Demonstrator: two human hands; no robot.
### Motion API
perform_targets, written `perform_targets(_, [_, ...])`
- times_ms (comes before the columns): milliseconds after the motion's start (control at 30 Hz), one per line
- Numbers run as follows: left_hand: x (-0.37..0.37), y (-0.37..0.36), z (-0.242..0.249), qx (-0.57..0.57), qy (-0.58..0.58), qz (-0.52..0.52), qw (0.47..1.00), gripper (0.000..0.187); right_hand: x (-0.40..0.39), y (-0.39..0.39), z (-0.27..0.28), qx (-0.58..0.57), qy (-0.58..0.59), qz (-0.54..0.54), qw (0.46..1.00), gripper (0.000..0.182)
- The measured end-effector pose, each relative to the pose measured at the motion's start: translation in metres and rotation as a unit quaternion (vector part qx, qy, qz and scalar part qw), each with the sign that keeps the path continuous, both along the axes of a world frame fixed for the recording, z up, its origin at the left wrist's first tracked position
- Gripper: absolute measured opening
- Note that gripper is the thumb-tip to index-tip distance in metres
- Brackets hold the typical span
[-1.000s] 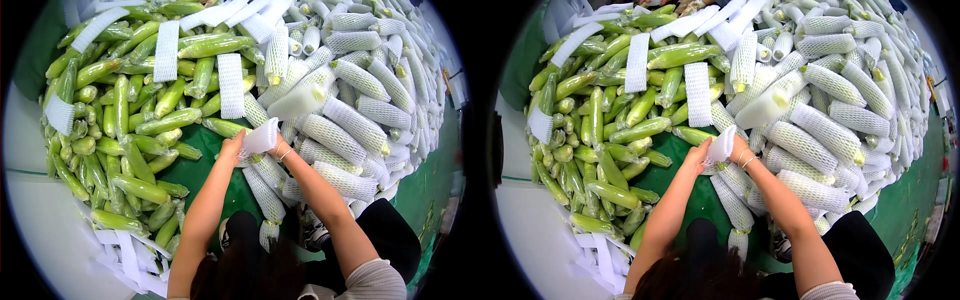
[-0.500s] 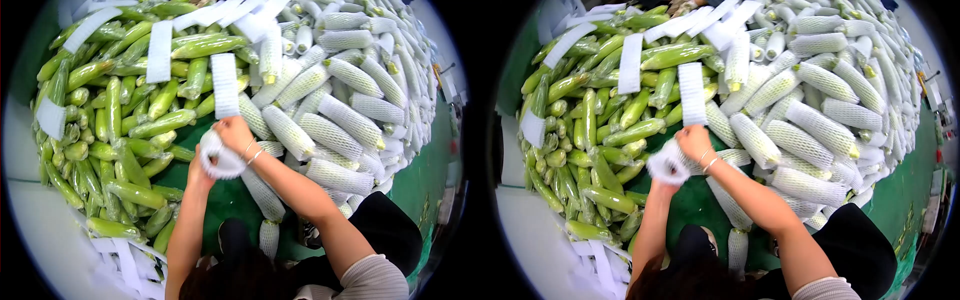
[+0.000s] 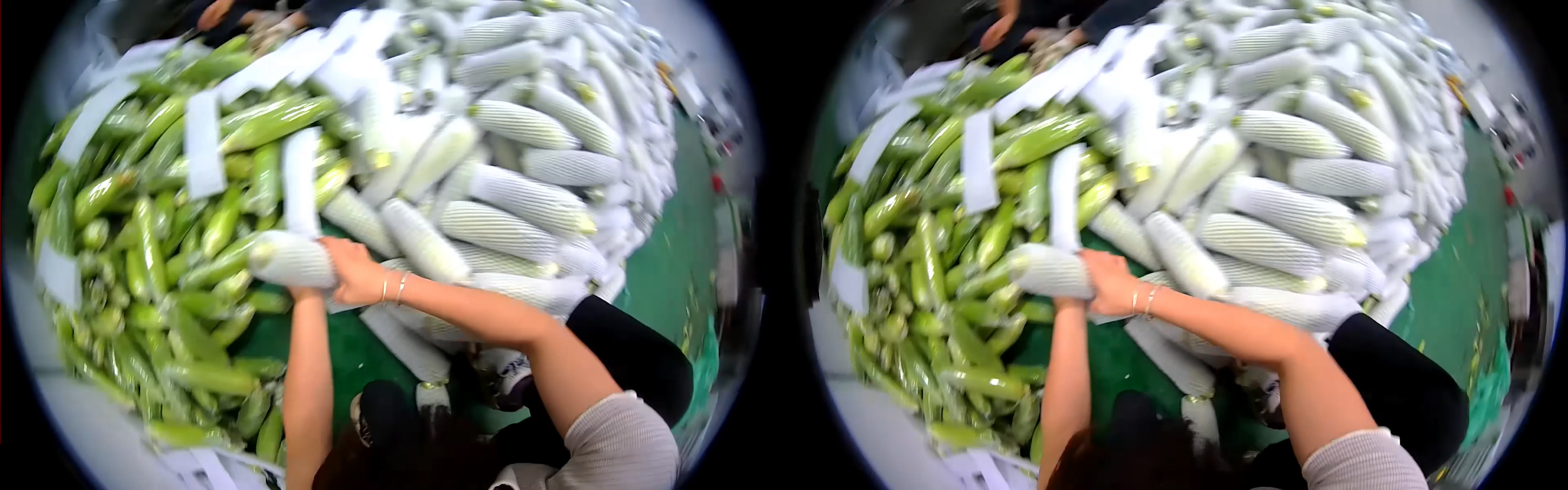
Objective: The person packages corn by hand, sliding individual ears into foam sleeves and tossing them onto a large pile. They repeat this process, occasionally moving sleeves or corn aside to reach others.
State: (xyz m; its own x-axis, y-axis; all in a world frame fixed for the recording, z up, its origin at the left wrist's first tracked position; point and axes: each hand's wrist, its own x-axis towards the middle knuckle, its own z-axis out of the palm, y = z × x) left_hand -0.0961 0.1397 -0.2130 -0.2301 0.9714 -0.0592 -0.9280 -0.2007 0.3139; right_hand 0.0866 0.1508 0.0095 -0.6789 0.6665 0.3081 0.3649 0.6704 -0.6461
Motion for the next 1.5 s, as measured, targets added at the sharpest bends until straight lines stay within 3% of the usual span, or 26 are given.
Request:
perform_targets(33, [0.032, 0.005, 0.049, -0.096, -0.007, -0.031, 0.995, 0.043, 0.018, 0.004, 0.036, -0.113, 0.005, 0.032, 0.993, 0.070])
perform_targets(67, [0.064, -0.006, 0.129, -0.193, -0.006, -0.052, 0.980, 0.043, 0.031, 0.011, 0.073, -0.227, 0.017, 0.073, 0.971, 0.072])
perform_targets(100, [0.098, -0.008, 0.176, -0.204, 0.107, -0.042, 0.972, 0.057, 0.052, 0.019, 0.087, -0.193, -0.026, 0.066, 0.979, 0.075])
perform_targets(133, [0.128, -0.011, 0.220, -0.230, 0.209, -0.021, 0.950, 0.047, 0.077, 0.025, 0.112, -0.187, -0.102, 0.048, 0.976, 0.073])
perform_targets(200, [0.156, -0.021, 0.253, -0.239, 0.515, -0.110, 0.816, 0.030, 0.137, 0.034, 0.178, -0.141, -0.256, -0.008, 0.956, 0.069])
perform_targets(267, [0.141, -0.034, 0.254, -0.180, 0.549, -0.164, 0.800, 0.013, 0.208, 0.048, 0.227, -0.033, -0.350, -0.090, 0.932, 0.064])
perform_targets(300, [0.131, -0.039, 0.261, -0.195, 0.559, -0.156, 0.791, 0.008, 0.243, 0.049, 0.239, 0.036, -0.334, -0.135, 0.932, 0.063])
perform_targets(367, [0.096, -0.041, 0.263, -0.194, 0.610, -0.170, 0.749, 0.007, 0.312, 0.052, 0.243, 0.124, -0.377, -0.191, 0.898, 0.065])
perform_targets(467, [0.063, -0.012, 0.278, -0.154, 0.749, -0.208, 0.610, 0.014, 0.383, 0.036, 0.192, 0.161, -0.493, -0.226, 0.825, 0.080])
perform_targets(533, [0.063, 0.013, 0.315, -0.107, 0.811, -0.266, 0.509, 0.021, 0.381, 0.025, 0.177, 0.162, -0.493, -0.270, 0.811, 0.094])
perform_targets(567, [0.060, 0.027, 0.319, -0.099, 0.822, -0.303, 0.473, 0.022, 0.373, 0.023, 0.182, 0.127, -0.460, -0.284, 0.831, 0.095])
perform_targets(633, [0.066, 0.058, 0.337, -0.085, 0.834, -0.307, 0.451, 0.023, 0.361, 0.028, 0.190, 0.097, -0.460, -0.303, 0.829, 0.089])
perform_targets(667, [0.063, 0.071, 0.345, -0.065, 0.846, -0.310, 0.429, 0.023, 0.358, 0.033, 0.197, 0.102, -0.440, -0.278, 0.848, 0.084])
perform_targets(733, [0.048, 0.095, 0.347, -0.078, 0.845, -0.277, 0.450, 0.022, 0.330, 0.050, 0.238, 0.045, -0.401, -0.213, 0.890, 0.078])
perform_targets(800, [0.025, 0.109, 0.353, -0.073, 0.863, -0.244, 0.437, 0.019, 0.310, 0.081, 0.247, 0.020, -0.379, -0.155, 0.912, 0.075])
perform_targets(867, [0.001, 0.114, 0.367, -0.149, 0.860, -0.212, 0.440, 0.018, 0.303, 0.113, 0.241, 0.035, -0.225, -0.115, 0.967, 0.068])
perform_targets(1000, [-0.070, 0.076, 0.383, -0.290, 0.865, -0.190, 0.364, 0.015, 0.307, 0.141, 0.181, 0.038, -0.317, -0.002, 0.948, 0.055])
perform_targets(1067, [-0.071, 0.047, 0.409, -0.347, 0.854, -0.205, 0.330, 0.014, 0.309, 0.147, 0.189, 0.028, -0.303, 0.026, 0.952, 0.054])
perform_targets(1167, [-0.068, 0.038, 0.426, -0.322, 0.891, -0.222, 0.231, 0.015, 0.287, 0.171, 0.210, 0.001, -0.284, 0.065, 0.957, 0.052])
perform_targets(1233, [-0.055, 0.065, 0.410, -0.263, 0.933, -0.113, 0.217, 0.018, 0.247, 0.197, 0.223, -0.003, -0.245, 0.101, 0.964, 0.049])
perform_targets(1333, [-0.034, 0.120, 0.365, -0.188, 0.908, -0.044, 0.371, 0.019, 0.156, 0.253, 0.200, 0.032, -0.121, 0.102, 0.987, 0.038])
perform_targets(1433, [-0.006, 0.148, 0.337, -0.065, 0.896, -0.024, 0.439, 0.018, 0.050, 0.318, 0.164, 0.106, -0.046, 0.034, 0.993, 0.020])
perform_targets(1500, [0.007, 0.150, 0.325, -0.050, 0.879, 0.030, 0.474, 0.018, -0.013, 0.356, 0.141, 0.167, -0.150, -0.063, 0.972, 0.030])
